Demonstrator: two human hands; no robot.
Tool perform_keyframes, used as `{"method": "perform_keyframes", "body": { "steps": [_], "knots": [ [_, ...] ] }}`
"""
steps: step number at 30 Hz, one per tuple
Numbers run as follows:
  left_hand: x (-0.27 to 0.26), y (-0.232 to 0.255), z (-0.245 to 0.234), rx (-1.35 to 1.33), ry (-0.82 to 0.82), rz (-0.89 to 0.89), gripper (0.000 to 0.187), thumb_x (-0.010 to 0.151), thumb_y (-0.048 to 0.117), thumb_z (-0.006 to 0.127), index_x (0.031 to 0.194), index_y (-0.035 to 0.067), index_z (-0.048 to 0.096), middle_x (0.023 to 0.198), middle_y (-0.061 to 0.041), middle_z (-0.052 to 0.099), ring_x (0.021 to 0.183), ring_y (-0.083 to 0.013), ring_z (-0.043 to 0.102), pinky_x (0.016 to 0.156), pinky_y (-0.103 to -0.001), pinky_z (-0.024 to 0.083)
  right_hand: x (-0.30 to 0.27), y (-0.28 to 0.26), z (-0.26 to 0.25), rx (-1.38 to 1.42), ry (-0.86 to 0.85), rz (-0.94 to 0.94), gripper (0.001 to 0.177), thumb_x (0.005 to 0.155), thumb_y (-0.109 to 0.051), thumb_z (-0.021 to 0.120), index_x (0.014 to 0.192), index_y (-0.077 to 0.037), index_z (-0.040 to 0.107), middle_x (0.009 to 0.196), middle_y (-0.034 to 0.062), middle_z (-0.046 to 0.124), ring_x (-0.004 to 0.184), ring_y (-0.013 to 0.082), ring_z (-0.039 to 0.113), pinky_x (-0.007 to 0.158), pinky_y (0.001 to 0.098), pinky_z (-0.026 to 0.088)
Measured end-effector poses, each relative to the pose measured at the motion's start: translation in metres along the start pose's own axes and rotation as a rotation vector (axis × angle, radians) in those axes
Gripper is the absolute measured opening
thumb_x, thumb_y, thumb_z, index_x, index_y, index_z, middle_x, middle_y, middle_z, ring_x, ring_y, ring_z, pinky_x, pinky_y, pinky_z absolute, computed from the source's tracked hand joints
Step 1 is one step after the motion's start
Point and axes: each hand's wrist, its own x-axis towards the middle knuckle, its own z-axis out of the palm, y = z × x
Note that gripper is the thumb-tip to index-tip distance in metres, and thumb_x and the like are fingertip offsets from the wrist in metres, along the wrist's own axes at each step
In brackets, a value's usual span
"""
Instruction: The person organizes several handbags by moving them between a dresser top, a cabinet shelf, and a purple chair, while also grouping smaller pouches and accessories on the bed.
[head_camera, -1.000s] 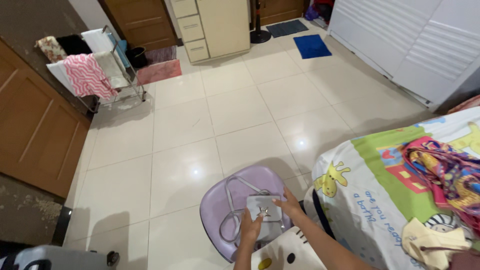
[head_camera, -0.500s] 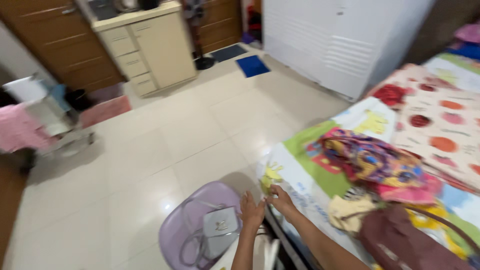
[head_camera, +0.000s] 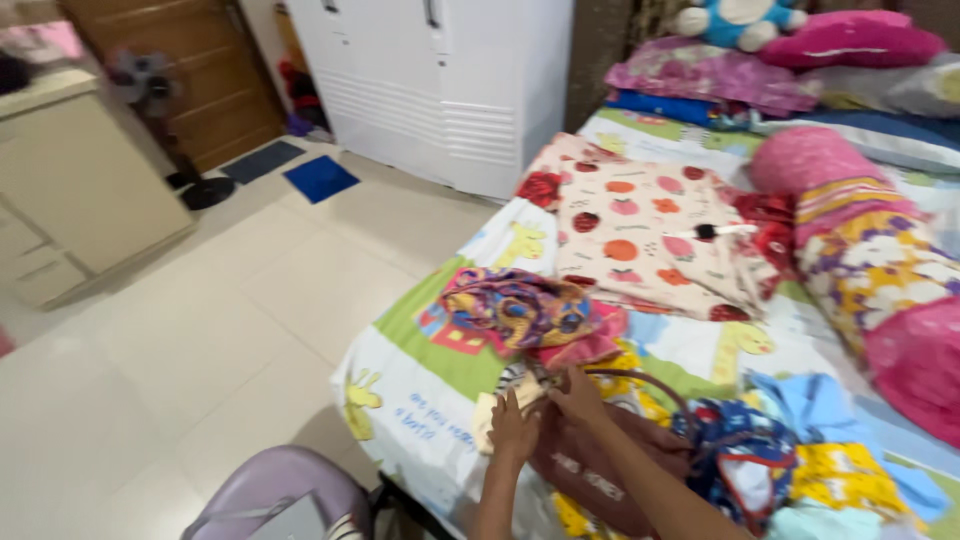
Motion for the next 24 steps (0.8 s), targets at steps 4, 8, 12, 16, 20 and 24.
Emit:
{"method": "perform_keyframes", "body": {
  "steps": [4, 8, 12, 16, 20, 24],
  "knots": [
    [-0.004, 0.012, 0.049, -0.083, -0.081, 0.047, 0.09, 0.089, 0.042, 0.071, 0.163, 0.019, 0.024, 0.168, -0.016, 0.021, 0.154, -0.0404, 0.021, 0.121, -0.064, 0.028, -0.024, 0.04, -0.063, -0.173, -0.02, -0.007, 0.075, 0.066, -0.026, 0.086, 0.133, -0.009, 0.057, 0.127, 0.0172, 0.066, 0.118, 0.0346, 0.063, 0.098, 0.043, 0.051],
    [-0.008, 0.018, 0.072, 0.028, -0.15, -0.061, 0.096, 0.089, 0.037, 0.076, 0.162, 0.021, 0.017, 0.171, -0.011, 0.009, 0.157, -0.0362, 0.007, 0.12, -0.069, 0.02, -0.051, 0.059, -0.09, -0.368, -0.196, 0.029, 0.092, 0.059, -0.033, 0.095, 0.136, -0.011, 0.051, 0.129, 0.019, 0.063, 0.12, 0.0379, 0.059, 0.1, 0.0454, 0.049],
    [-0.003, 0.015, 0.072, 0.024, -0.123, -0.069, 0.096, 0.087, 0.033, 0.078, 0.161, 0.021, 0.019, 0.17, -0.01, 0.014, 0.158, -0.0329, 0.012, 0.119, -0.067, 0.025, -0.055, 0.064, -0.09, -0.559, -0.271, 0.216, 0.081, 0.062, -0.039, 0.097, 0.125, -0.012, 0.055, 0.121, 0.018, 0.064, 0.116, 0.0386, 0.06, 0.098, 0.046, 0.05],
    [-0.001, 0.008, 0.059, 0.021, 0.033, 0.142, 0.101, 0.08, 0.028, 0.085, 0.158, 0.009, 0.024, 0.16, -0.022, 0.032, 0.148, -0.043, 0.032, 0.123, -0.049, 0.034, -0.036, 0.064, -0.092, -0.412, -0.279, 0.203, 0.058, 0.059, -0.024, 0.092, 0.106, -0.009, 0.061, 0.103, 0.0165, 0.071, 0.103, 0.0365, 0.068, 0.087, 0.0443, 0.054],
    [0.003, 0.011, 0.028, -0.081, 0.016, 0.002, 0.111, 0.075, 0.023, 0.088, 0.16, 0.009, 0.019, 0.158, -0.021, 0.036, 0.144, -0.0391, 0.037, 0.116, -0.046, 0.037, -0.014, 0.019, -0.101, -0.386, -0.322, -0.017, 0.039, 0.062, -0.016, 0.086, 0.094, -0.008, 0.064, 0.09, 0.0146, 0.071, 0.09, 0.0368, 0.068, 0.076, 0.0453, 0.053],
    [0.0, 0.02, -0.031, -0.293, 0.14, 0.067, 0.11, 0.065, 0.019, 0.092, 0.154, 0.003, 0.03, 0.148, -0.018, 0.051, 0.136, -0.034, 0.052, 0.113, -0.038, 0.044, 0.005, -0.066, -0.107, -0.307, -0.35, -0.162, 0.036, 0.064, -0.011, 0.079, 0.095, -0.008, 0.061, 0.088, 0.0154, 0.071, 0.087, 0.0365, 0.068, 0.073, 0.046, 0.052]
  ]
}}
